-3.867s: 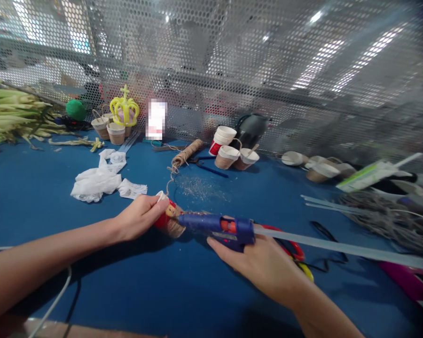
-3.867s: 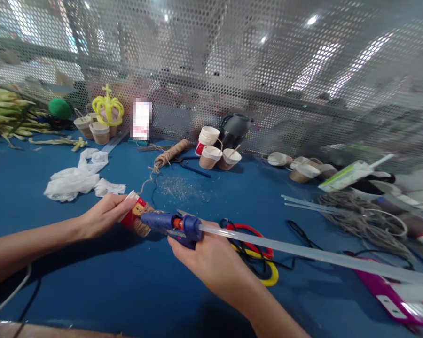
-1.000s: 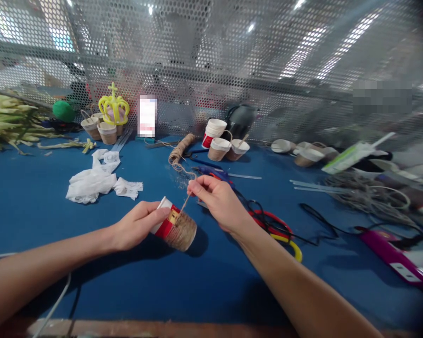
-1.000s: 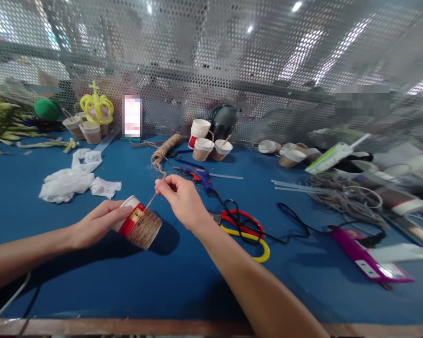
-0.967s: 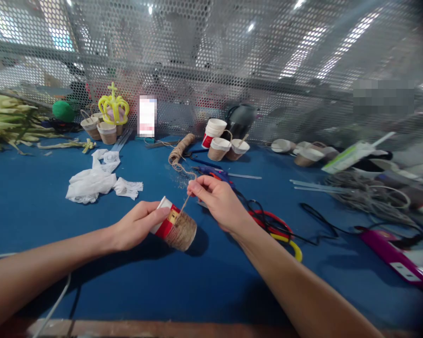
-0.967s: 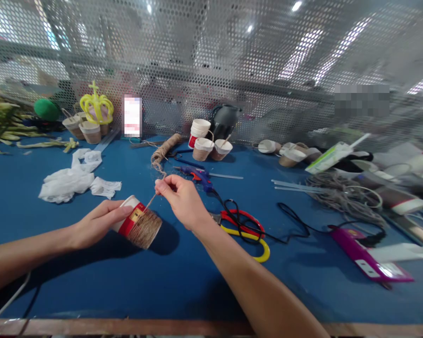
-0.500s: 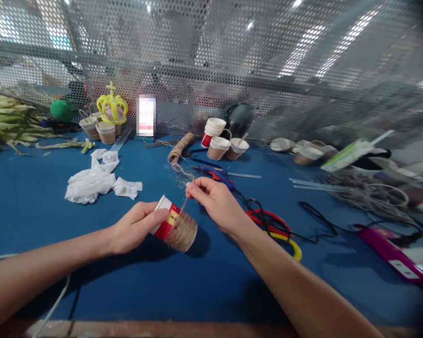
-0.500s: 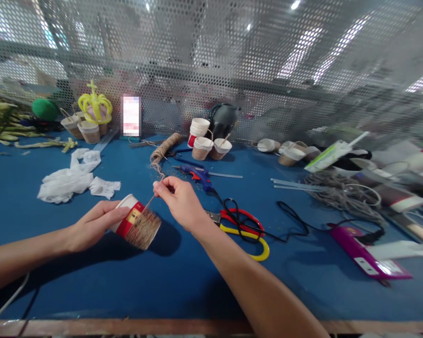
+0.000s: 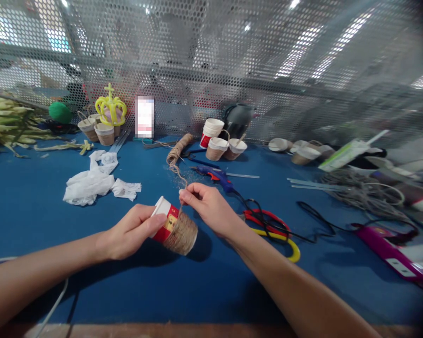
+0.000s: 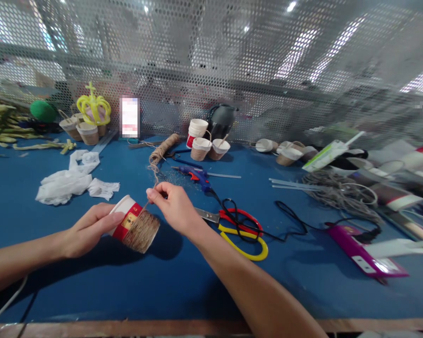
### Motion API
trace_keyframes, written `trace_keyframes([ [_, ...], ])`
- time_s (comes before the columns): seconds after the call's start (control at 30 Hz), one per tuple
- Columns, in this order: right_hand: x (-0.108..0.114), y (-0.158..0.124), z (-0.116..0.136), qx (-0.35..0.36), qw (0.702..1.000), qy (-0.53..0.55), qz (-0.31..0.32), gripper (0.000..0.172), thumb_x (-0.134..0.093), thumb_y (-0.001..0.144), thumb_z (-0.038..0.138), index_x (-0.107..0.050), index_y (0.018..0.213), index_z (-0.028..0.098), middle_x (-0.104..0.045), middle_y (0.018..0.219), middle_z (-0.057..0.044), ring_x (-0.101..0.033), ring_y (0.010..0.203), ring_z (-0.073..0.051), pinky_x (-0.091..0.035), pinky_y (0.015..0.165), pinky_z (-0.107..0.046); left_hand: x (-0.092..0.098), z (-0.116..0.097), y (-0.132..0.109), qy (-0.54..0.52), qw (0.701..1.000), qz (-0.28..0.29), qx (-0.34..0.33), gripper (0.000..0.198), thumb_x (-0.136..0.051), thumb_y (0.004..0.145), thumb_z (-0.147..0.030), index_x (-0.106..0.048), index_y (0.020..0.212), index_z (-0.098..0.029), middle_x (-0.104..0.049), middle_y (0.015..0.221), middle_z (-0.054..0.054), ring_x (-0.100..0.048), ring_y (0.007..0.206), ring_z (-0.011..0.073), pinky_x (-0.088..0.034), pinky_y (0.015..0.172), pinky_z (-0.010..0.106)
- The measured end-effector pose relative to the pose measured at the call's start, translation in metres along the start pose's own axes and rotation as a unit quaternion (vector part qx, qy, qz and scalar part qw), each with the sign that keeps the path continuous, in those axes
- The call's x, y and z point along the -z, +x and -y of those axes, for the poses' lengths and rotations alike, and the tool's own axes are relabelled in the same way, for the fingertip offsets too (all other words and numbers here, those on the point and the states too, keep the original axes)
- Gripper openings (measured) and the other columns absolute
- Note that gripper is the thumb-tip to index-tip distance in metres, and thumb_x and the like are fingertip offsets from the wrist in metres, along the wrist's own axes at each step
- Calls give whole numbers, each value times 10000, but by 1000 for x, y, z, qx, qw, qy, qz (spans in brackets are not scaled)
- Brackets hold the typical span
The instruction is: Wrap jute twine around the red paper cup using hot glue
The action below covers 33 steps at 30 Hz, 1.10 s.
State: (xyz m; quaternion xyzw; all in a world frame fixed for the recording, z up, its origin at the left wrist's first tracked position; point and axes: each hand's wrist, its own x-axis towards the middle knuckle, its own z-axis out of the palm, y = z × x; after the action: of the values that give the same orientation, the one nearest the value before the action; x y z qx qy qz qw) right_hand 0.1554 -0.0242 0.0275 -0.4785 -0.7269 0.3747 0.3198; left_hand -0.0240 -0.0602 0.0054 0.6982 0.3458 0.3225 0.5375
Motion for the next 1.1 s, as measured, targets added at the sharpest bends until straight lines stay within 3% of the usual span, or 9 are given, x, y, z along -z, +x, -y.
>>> trace_keyframes([
  [0.37,-1,0,1,-9,1000,-10,7,224,-481,777,316,-515,610,171,-559,606,2,-517,603,-122,-384,615,-249,0,-1,-1,52,998,-29,-34,367,-302,830,-367,-371,538,-155,-338,518,-31,-262,483,75,-261,447,201],
  [0.7,3,-1,1,3,1000,-8,-21,226,-469,790,306,-512,616,168,-545,611,5,-501,600,-114,-372,626,-247,1,0,1,28,999,-16,-6,372,-302,838,-368,-467,611,-124,-395,565,-20,-330,530,85,-311,512,210],
  [1.1,-6,-1,1,-30,998,-18,47,232,-471,778,312,-475,605,157,-466,575,28,-408,545,-93,-322,536,-226,0,-4,-2,59,997,-5,-47,347,-296,839,-313,-371,541,-152,-339,528,-39,-280,491,74,-260,471,209],
])
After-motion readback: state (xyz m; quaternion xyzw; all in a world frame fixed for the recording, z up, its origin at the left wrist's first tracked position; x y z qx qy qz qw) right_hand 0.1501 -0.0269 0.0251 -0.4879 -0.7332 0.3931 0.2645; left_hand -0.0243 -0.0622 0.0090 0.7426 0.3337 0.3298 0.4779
